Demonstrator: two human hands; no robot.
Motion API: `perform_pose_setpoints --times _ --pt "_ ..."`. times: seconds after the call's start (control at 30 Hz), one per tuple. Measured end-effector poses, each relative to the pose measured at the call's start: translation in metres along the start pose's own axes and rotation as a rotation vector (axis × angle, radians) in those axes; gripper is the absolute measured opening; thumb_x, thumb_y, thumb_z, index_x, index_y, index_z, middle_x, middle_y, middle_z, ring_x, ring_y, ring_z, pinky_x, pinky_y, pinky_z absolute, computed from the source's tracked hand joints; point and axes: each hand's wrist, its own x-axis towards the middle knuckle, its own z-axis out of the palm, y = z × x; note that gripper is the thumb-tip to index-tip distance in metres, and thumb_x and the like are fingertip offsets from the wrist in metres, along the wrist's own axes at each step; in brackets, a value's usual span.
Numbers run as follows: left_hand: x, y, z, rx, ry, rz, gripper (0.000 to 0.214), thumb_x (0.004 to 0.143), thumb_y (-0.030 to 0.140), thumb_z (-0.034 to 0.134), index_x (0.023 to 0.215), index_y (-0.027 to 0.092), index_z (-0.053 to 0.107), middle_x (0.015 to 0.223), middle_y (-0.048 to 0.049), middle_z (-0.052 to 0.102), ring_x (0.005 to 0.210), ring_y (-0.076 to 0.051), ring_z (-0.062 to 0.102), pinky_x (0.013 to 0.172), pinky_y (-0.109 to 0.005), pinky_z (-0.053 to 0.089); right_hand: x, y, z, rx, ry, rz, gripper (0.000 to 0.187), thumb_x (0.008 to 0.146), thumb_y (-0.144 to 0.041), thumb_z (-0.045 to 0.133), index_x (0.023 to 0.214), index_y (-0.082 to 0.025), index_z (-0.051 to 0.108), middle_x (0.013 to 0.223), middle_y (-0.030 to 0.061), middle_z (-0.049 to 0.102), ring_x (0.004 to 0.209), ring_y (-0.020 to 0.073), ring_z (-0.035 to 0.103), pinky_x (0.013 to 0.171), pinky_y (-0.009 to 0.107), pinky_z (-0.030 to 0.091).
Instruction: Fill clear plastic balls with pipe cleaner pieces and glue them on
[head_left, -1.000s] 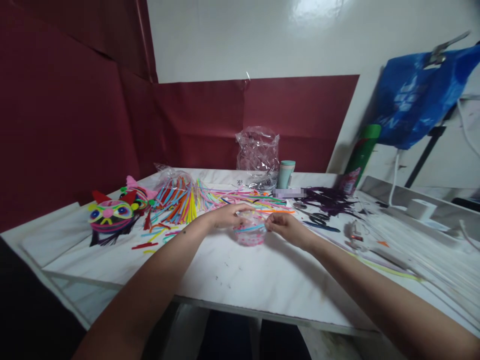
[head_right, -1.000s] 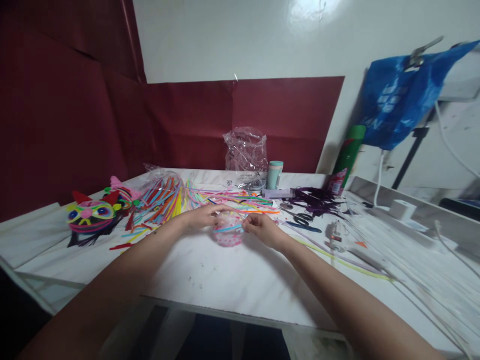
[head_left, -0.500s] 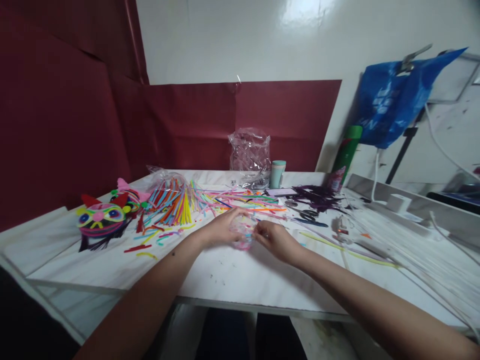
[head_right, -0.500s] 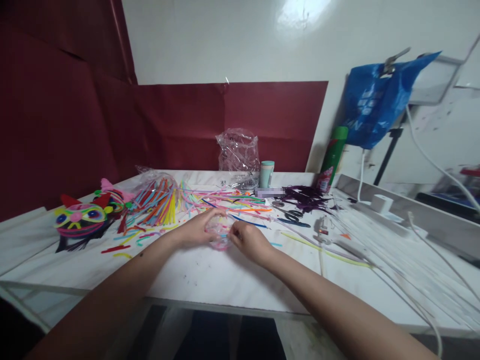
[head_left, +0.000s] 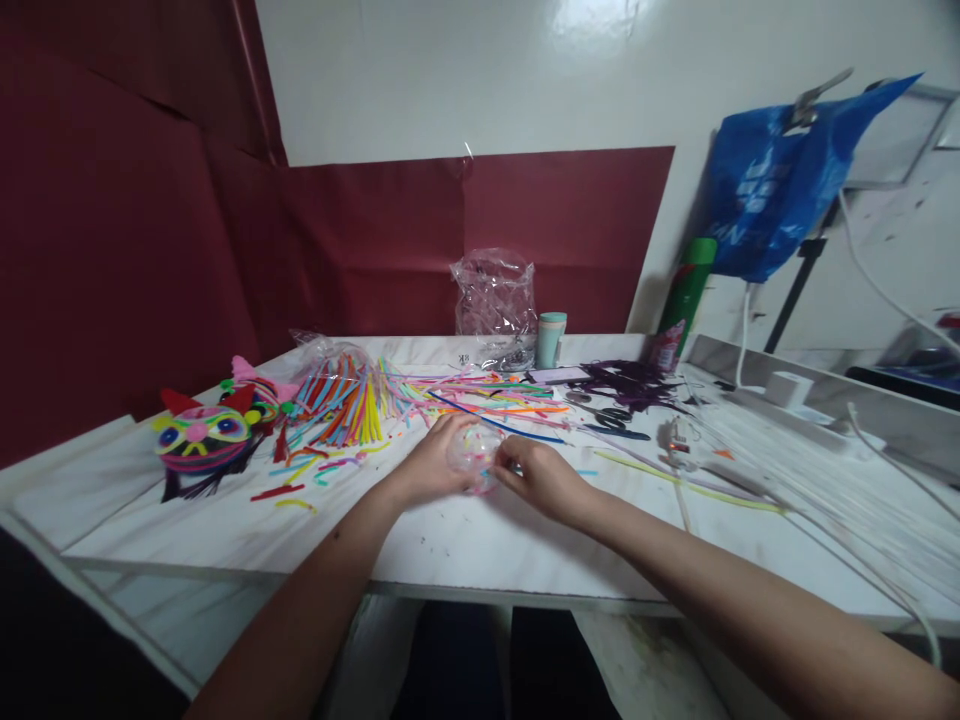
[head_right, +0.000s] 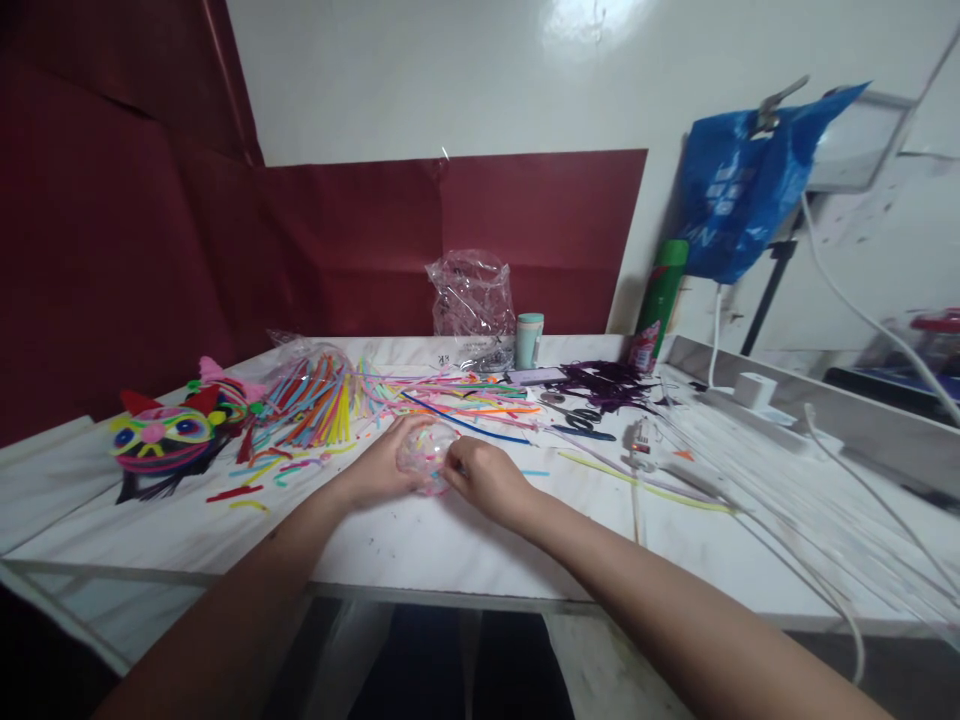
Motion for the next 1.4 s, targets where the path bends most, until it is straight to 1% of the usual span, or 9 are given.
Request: perform_pose_setpoints --times 0.13,0.3,0.4,0.6,0.77,0.97,1.17,1.3,1.4 --pt "-0.004 0.003 0.001 0.02 -0.017 0.01 0.075 0.057 0.019 0.075 0.125 0.021 0.044 0.135 -0.0093 0.038 0.129 -0.027 0.034 0.11 -0.04 0.027 -0.008 -0.006 -0.005 -0.005 -0.03 -0.05 0.007 0.076 -0.01 0.058 0.071 -0.016 0.057 0.069 0.0031 0.062 0.062 0.0139 0.056 0.058 0.023 0.041" --pt "0.006 0.002 -0.003 0.023 -0.1 0.025 0.073 0.055 0.018 0.074 0.122 0.023 0.046 0.126 -0.0061 0.049 0.121 -0.027 0.043 0.105 -0.041 0.033 -0.011 -0.007 -0.017 0.116 -0.076 -0.03 0.003 0.079 -0.015 0.057 0.076 -0.016 0.059 0.073 0.004 0.064 0.065 0.0143 0.059 0.061 0.024 0.044" --pt "0.018 -0.003 -0.009 -0.035 -0.147 -0.027 0.074 0.057 0.019 0.072 0.125 0.023 0.044 0.127 -0.0064 0.05 0.12 -0.027 0.046 0.102 -0.041 0.037 -0.01 0.006 -0.037 0.162 0.002 0.044 0.01 0.082 -0.023 0.054 0.077 -0.017 0.06 0.074 0.0044 0.066 0.068 0.0157 0.06 0.065 0.027 0.046" --pt "0.062 -0.022 -0.033 -0.207 -0.19 0.004 0.072 0.058 0.029 0.076 0.125 0.025 0.048 0.136 -0.0042 0.047 0.129 -0.028 0.039 0.107 -0.039 0.032 -0.027 0.083 -0.107 -0.094 0.288 0.461 0.027 0.086 -0.035 0.043 0.084 -0.015 0.061 0.077 0.0066 0.069 0.068 0.0175 0.063 0.061 0.026 0.046" --pt "0.092 -0.04 -0.041 -0.273 -0.098 -0.039 0.067 0.057 0.04 0.077 0.119 0.028 0.052 0.128 -0.0019 0.054 0.124 -0.032 0.044 0.1 -0.038 0.042 -0.065 0.151 -0.143 -0.327 0.293 0.715 0.026 0.084 -0.023 0.041 0.087 -0.012 0.064 0.085 0.0111 0.07 0.075 0.0201 0.063 0.065 0.028 0.044" --pt "0.086 -0.061 -0.013 -0.358 -0.084 -0.108 0.078 0.058 0.051 0.074 0.123 0.026 0.041 0.135 -0.0094 0.046 0.126 -0.035 0.041 0.104 -0.047 0.035 -0.092 0.178 -0.135 -0.496 0.033 0.821 0.016 0.069 -0.014 0.054 0.077 -0.013 0.069 0.08 0.0154 0.069 0.082 0.0271 0.06 0.061 0.03 0.039" --pt "0.074 -0.083 0.003 -0.448 -0.147 -0.23 0.083 0.056 0.052 0.074 0.125 0.03 0.033 0.133 -0.0076 0.046 0.117 -0.035 0.05 0.094 -0.047 0.045 -0.1 0.188 -0.123 -0.555 -0.129 0.773 0.015 0.065 -0.009 0.053 0.072 -0.016 0.064 0.082 0.0142 0.068 0.083 0.028 0.058 0.062 0.031 0.037" --pt "0.072 -0.088 0.004 -0.501 -0.127 -0.263 0.086 0.055 0.047 0.077 0.127 0.029 0.033 0.135 -0.0087 0.044 0.118 -0.034 0.049 0.097 -0.045 0.042 -0.107 0.193 -0.119 -0.632 -0.096 0.684 0.016 0.066 -0.011 0.051 0.078 -0.015 0.06 0.088 0.014 0.064 0.088 0.0285 0.054 0.067 0.032 0.039" --pt "0.072 -0.09 0.004 -0.515 -0.129 -0.273 0.087 0.056 0.043 0.078 0.129 0.029 0.033 0.138 -0.0097 0.041 0.119 -0.034 0.047 0.095 -0.043 0.043 -0.105 0.194 -0.122 -0.692 0.076 0.568 0.01 0.07 -0.016 0.048 0.076 -0.016 0.057 0.085 0.013 0.062 0.086 0.028 0.053 0.071 0.035 0.042"
